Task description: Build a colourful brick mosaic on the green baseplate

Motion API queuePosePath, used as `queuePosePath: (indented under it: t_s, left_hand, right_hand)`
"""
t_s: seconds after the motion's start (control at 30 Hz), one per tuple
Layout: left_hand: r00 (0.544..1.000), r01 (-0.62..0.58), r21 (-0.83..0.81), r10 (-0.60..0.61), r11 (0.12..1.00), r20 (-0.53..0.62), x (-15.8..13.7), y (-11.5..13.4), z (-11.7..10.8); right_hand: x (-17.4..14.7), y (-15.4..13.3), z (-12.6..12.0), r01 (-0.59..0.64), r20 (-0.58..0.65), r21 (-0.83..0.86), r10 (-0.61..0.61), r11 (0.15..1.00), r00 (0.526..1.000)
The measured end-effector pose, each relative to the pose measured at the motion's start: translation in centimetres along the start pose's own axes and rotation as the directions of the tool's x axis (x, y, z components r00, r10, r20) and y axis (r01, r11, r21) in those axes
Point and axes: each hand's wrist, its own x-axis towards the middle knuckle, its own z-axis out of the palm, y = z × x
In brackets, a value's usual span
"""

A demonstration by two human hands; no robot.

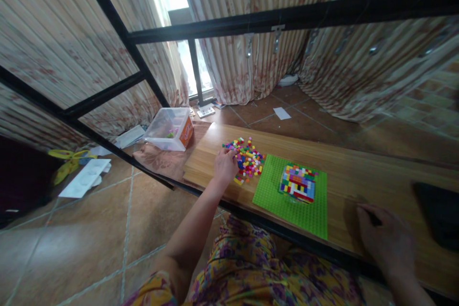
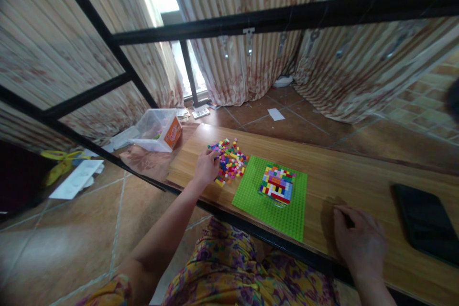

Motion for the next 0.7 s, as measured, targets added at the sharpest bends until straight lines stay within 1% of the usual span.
queuePosePath:
  t_s: [0.1, 0.27, 0.53, 0.7]
  left_hand:
    - [0.999, -0.034, 0.006, 0.033, 0.999, 0.023, 0.5, -0.2, 0.3]
    - [0.995, -0.094, -0.062, 0.095, 0.994, 0.021, -0.2, -0.8, 0.6]
    - [0.999, -0.037, -0.062, 0.039, 0.997, 0.030, -1.1, -2.1, -0.6]
    - [0.999, -0.047, -0.073, 0.049, 0.996, 0.019, -1.6, -2.5, -0.9]
  right_hand:
    - [0.0, -0.2, -0.1, 0.011, -0.027, -0.044, -0.012, 0.999, 1.000]
    - [0.0, -0.4, -0.1, 0.017, -0.034, -0.042, -0.019, 0.999, 0.999]
    - [0.0, -0.3, 0.0, 0.018, -0.041, -0.039, -0.019, 0.999, 0.999]
    - [0.1, -0.4, -0.1, 0.006, -0.046, -0.026, -0.008, 1.000, 0.999]
